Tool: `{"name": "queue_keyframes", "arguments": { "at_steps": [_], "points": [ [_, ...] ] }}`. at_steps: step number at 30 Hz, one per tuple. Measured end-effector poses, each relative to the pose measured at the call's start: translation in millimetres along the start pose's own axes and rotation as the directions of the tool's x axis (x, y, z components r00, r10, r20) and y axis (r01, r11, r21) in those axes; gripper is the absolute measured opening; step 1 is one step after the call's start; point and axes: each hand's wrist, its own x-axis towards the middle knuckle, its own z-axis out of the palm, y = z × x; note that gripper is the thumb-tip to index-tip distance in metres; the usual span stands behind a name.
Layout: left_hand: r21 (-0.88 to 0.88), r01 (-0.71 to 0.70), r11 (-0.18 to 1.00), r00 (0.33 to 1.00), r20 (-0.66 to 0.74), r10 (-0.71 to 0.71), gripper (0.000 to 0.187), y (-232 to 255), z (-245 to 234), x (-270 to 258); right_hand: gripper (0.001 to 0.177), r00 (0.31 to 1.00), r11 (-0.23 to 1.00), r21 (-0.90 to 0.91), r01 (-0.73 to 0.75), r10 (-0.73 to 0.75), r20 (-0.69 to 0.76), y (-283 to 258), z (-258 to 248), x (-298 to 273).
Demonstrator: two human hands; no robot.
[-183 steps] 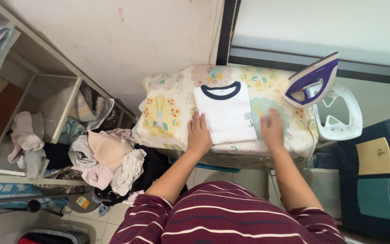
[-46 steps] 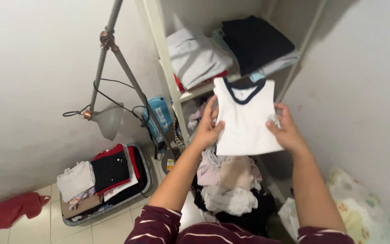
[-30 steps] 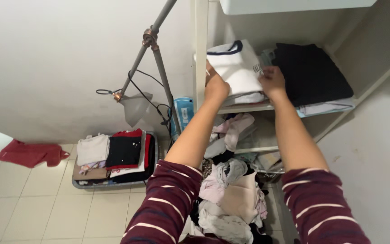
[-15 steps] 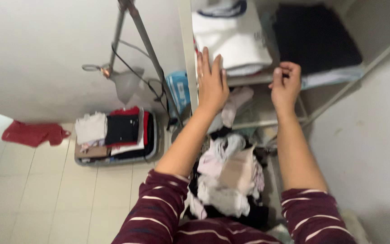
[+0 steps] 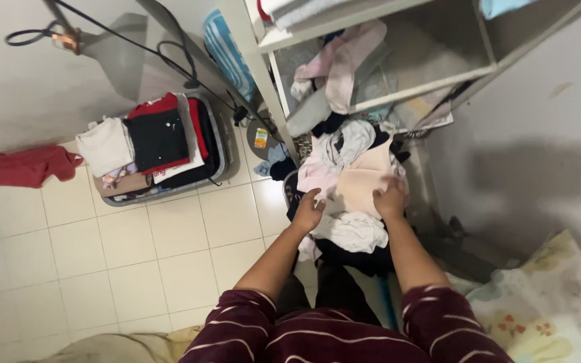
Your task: The person irons a white shirt using an iron, folds the shirt by hand, and places it into a shelf. The person then irons a small patterned garment and places it into the same shelf.
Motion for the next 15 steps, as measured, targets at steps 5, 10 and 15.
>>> {"name": "queue_keyframes", "arguments": {
  "at_steps": [5, 10, 15],
  "points": [
    [-0.044, 0.026, 0.999, 0.998, 0.055, -0.024, 0.049, -26.2, -16.3, 10.3, 0.086, 0.959, 0.958, 0.032, -0.285, 0.285, 0.011, 11.9, 37.9, 28.6],
    [-0.011, 0.004, 1.0, 0.999, 0.047, -0.004, 0.045, -55.5, -36.9, 25.0, 0.017, 0.874, 0.836, -0.266, 0.48, -0.483, 0.057, -34.5, 54.2, 46.2],
    [-0.054, 0.063, 0.997, 0.996, 0.061, -0.059, 0.042, -65.8, -49.3, 23.7, 0.013, 0.858, 0.744, -0.437, 0.505, -0.489, 0.158, -78.3, 68.0, 51.6]
  ]
}}
